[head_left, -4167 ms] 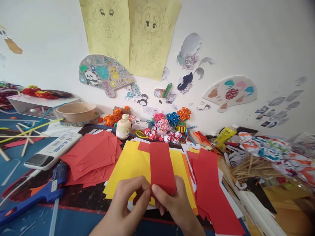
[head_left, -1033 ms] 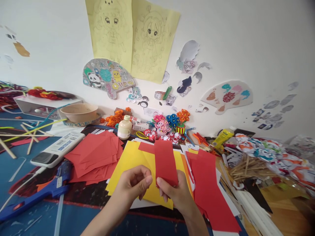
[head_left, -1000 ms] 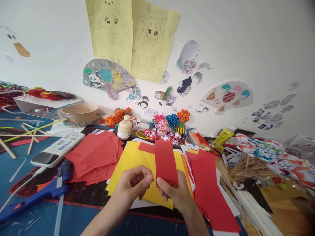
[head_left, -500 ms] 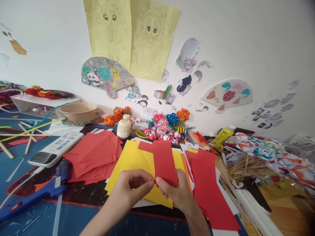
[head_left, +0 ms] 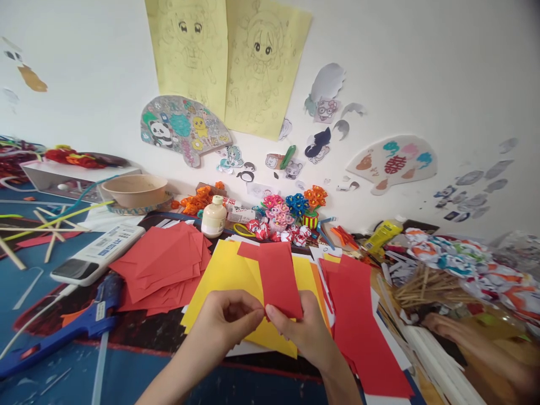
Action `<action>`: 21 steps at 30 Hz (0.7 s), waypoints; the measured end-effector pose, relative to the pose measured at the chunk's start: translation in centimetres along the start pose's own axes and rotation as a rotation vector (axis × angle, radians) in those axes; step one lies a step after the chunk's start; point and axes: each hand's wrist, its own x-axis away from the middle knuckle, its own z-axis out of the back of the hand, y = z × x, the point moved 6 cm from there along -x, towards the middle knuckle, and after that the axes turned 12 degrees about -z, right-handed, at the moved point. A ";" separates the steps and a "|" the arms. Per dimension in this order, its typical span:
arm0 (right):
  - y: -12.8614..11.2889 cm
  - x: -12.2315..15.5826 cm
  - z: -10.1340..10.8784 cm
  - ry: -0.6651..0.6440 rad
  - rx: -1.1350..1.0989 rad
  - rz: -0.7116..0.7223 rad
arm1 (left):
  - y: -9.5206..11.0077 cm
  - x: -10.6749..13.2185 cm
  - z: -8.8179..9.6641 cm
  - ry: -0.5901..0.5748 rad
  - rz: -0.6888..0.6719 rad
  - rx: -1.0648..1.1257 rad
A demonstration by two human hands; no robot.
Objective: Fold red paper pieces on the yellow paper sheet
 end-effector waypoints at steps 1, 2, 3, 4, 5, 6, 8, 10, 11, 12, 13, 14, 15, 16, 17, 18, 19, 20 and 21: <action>0.0 0.0 0.0 -0.005 0.000 0.001 | 0.0 0.0 0.0 0.008 -0.003 0.001; 0.0 0.0 -0.1 -0.009 0.001 0.001 | 0.0 0.0 0.1 0.015 -0.007 0.001; 0.0 0.0 -0.1 -0.009 0.003 0.003 | -0.1 0.0 0.1 0.020 -0.011 0.002; -0.1 0.0 -0.1 -0.004 0.007 0.006 | -0.1 0.0 0.1 0.022 -0.014 0.005; -0.1 0.0 -0.1 0.002 0.013 0.011 | 0.0 0.0 0.1 0.021 -0.017 0.008; -0.2 0.0 -0.1 0.006 0.021 0.015 | 0.0 0.0 0.0 0.017 -0.016 0.015; -0.3 0.0 -0.1 0.011 0.036 0.022 | 0.1 0.0 0.0 0.009 -0.015 0.027; -0.4 0.0 -0.1 0.014 0.044 0.031 | 0.2 -0.1 0.0 0.006 -0.017 0.030; -0.4 0.0 -0.1 0.015 0.046 0.037 | 0.3 -0.1 0.0 0.007 -0.021 0.029; -0.4 0.0 -0.1 0.023 0.042 0.042 | 0.3 -0.1 0.0 0.011 -0.029 0.026; -0.4 0.0 -0.1 0.038 0.033 0.044 | 0.3 -0.1 -0.1 0.016 -0.037 0.025; -0.3 0.0 -0.1 0.055 0.018 0.041 | 0.3 -0.1 -0.1 0.019 -0.046 0.026; -0.1 0.0 -0.1 0.066 -0.004 0.034 | 0.3 -0.2 -0.1 0.024 -0.057 0.031; 0.0 -0.1 -0.2 0.066 -0.032 0.023 | 0.2 -0.2 -0.2 0.029 -0.070 0.039; 0.2 -0.1 -0.4 0.054 -0.066 0.011 | 0.1 -0.1 -0.2 0.032 -0.082 0.049; 0.3 -0.2 -0.7 0.029 -0.103 -0.001 | 0.1 -0.1 -0.2 0.032 -0.091 0.061; 0.4 -0.2 -0.9 -0.003 -0.140 -0.010 | 0.0 -0.1 -0.3 0.034 -0.094 0.076; 0.5 -0.2 -1.1 -0.029 -0.176 -0.017 | 0.0 0.0 -0.2 0.041 -0.092 0.092; 0.5 -0.3 -1.2 -0.044 -0.206 -0.018 | 0.0 0.0 -0.2 0.051 -0.084 0.108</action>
